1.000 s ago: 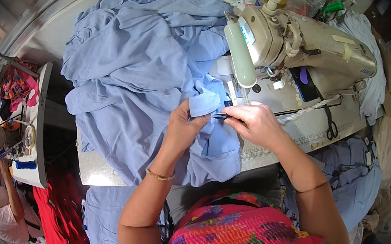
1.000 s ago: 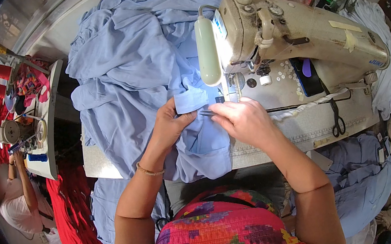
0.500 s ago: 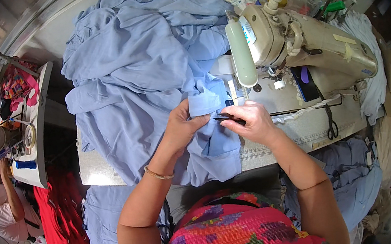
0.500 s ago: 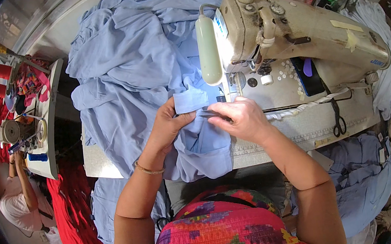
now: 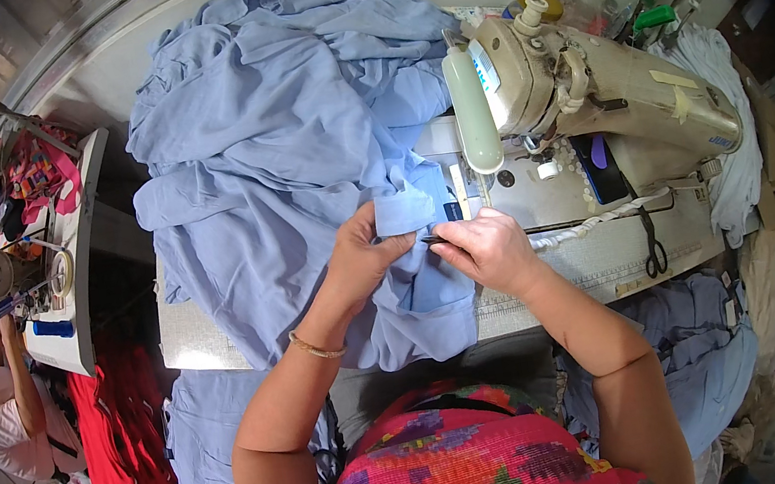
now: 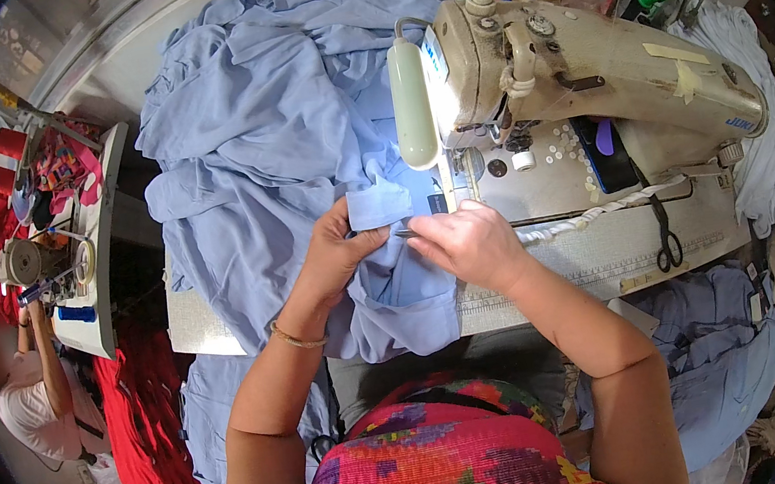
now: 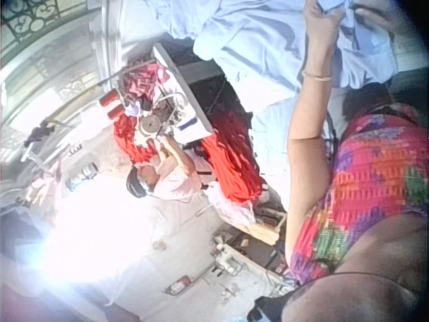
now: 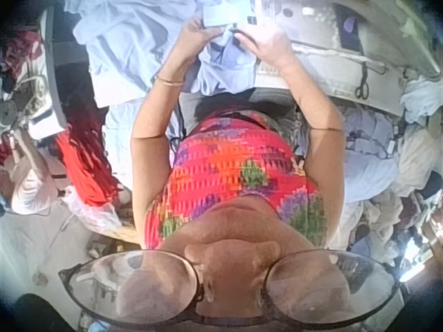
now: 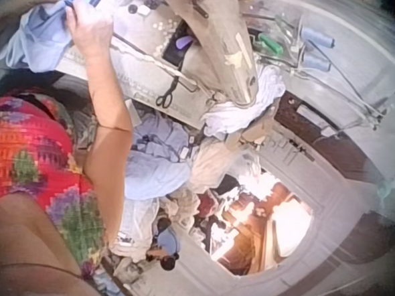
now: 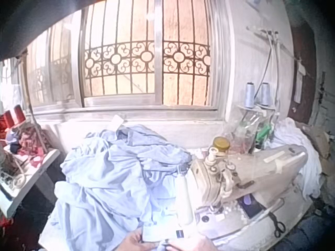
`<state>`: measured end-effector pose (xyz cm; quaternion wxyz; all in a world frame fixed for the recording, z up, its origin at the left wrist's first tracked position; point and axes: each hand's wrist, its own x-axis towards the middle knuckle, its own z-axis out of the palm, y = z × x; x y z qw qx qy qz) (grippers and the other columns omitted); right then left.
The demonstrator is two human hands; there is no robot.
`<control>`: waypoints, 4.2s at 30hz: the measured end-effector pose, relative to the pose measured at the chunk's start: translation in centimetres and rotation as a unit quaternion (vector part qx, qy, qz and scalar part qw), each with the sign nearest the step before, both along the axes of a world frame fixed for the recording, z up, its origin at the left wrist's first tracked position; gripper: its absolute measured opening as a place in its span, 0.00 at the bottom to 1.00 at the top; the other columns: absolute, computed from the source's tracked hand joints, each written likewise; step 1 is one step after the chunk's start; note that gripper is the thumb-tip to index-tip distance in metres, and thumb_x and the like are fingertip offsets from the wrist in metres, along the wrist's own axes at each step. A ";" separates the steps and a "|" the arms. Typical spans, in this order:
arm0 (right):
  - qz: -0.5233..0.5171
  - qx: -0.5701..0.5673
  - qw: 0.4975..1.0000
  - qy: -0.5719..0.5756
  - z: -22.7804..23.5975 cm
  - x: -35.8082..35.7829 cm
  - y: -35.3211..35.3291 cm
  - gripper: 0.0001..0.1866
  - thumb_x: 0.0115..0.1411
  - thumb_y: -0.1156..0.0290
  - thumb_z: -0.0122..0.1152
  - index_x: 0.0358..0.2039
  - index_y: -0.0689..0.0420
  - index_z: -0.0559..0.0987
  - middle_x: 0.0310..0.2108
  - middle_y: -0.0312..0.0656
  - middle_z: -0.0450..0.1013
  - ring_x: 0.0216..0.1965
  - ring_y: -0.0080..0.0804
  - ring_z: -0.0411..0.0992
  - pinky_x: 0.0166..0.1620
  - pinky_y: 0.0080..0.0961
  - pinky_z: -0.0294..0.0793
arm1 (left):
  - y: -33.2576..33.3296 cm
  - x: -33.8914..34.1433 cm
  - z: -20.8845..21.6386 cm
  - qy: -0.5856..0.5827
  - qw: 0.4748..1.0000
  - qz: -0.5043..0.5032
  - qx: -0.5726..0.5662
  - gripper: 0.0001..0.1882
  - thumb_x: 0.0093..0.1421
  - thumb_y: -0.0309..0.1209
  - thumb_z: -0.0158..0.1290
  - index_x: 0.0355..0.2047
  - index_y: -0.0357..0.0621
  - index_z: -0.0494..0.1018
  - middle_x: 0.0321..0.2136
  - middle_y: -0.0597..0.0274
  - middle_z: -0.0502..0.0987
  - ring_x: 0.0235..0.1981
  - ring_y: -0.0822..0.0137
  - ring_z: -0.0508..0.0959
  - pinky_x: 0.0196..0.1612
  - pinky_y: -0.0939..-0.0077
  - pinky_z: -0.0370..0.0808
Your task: The person picks up a light blue shirt, uses small snips to trim loose threads from the cuff and collar areas, and turns the shirt over to check different sections.
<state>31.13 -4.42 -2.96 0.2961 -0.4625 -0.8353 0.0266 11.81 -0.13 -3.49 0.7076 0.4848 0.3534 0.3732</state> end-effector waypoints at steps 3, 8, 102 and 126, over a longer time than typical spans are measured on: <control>-0.004 0.029 0.999 -0.024 -0.1 -0.2 0.0 0.07 0.54 0.64 0.59 0.29 0.52 0.73 0.17 0.38 0.71 0.19 0.34 0.69 0.26 0.27 0.65 | 0.0 0.1 0.1 0.001 1.000 -0.001 0.000 0.17 0.53 0.23 0.57 0.44 0.38 0.71 0.38 0.66 0.75 0.39 0.77 0.72 0.44 0.82 0.69; 0.000 0.012 1.000 -0.018 -0.2 -0.1 0.1 0.07 0.54 0.64 0.58 0.29 0.52 0.73 0.17 0.38 0.71 0.19 0.36 0.69 0.26 0.28 0.65 | 0.0 0.1 0.0 0.014 1.000 0.004 0.004 0.17 0.53 0.23 0.56 0.44 0.38 0.70 0.38 0.66 0.75 0.39 0.77 0.72 0.44 0.82 0.68; -0.072 -0.174 0.923 0.335 -0.2 -1.1 1.9 0.14 0.49 0.75 0.61 0.38 0.58 0.75 0.27 0.35 0.75 0.24 0.20 0.70 0.33 0.17 0.69 | -0.1 -0.9 -1.5 0.021 0.999 -0.046 -0.016 0.09 0.62 0.32 0.49 0.33 0.39 0.73 0.27 0.75 0.72 0.28 0.83 0.68 0.31 0.87 0.67; -0.015 -0.201 0.917 0.343 3.1 -1.5 2.7 0.18 0.51 0.79 0.57 0.45 0.60 0.72 0.36 0.38 0.73 0.37 0.23 0.72 0.40 0.19 0.70 | -0.7 -0.5 -1.5 0.008 0.995 -0.101 0.023 0.11 0.62 0.29 0.47 0.41 0.37 0.73 0.33 0.70 0.75 0.31 0.80 0.72 0.36 0.84 0.70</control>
